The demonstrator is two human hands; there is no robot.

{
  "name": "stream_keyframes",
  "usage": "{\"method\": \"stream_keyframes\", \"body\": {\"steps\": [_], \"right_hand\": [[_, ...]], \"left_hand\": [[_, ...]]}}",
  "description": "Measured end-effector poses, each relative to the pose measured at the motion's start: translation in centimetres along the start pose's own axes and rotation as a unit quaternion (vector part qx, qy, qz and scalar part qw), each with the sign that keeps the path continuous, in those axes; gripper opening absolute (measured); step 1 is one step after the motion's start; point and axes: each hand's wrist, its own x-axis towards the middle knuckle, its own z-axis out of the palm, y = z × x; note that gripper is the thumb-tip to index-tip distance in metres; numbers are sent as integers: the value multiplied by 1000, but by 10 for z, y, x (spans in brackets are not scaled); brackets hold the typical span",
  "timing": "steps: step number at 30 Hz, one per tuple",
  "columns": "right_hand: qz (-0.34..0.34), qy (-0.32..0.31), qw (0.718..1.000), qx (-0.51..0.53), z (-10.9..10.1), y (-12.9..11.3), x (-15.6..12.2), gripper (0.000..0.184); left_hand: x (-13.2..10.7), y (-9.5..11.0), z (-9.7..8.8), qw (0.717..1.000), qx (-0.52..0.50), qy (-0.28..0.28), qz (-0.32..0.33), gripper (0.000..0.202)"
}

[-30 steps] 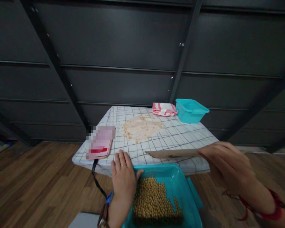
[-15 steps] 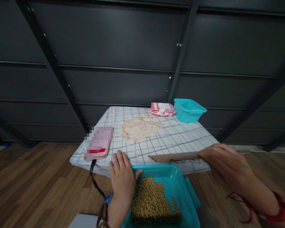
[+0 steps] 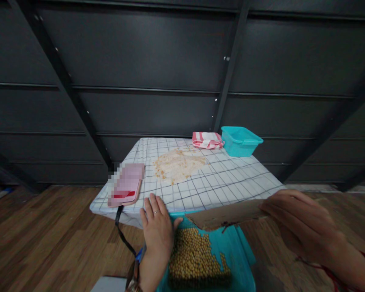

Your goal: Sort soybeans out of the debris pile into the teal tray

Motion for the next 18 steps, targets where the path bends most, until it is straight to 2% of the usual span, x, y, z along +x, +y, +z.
{"method": "stream_keyframes", "body": {"steps": [6, 9, 18], "right_hand": [[-7, -3, 1000, 22, 26, 10, -1, 28], [4, -45, 998, 33, 41, 9, -2, 27], [9, -43, 999, -23, 62, 9, -6, 27]], "left_hand": [[1, -1, -3, 1000, -20, -13, -1, 69], [1, -2, -5, 1000, -15, -22, -2, 71], [0, -4, -4, 1000, -4, -15, -5, 79]]}}
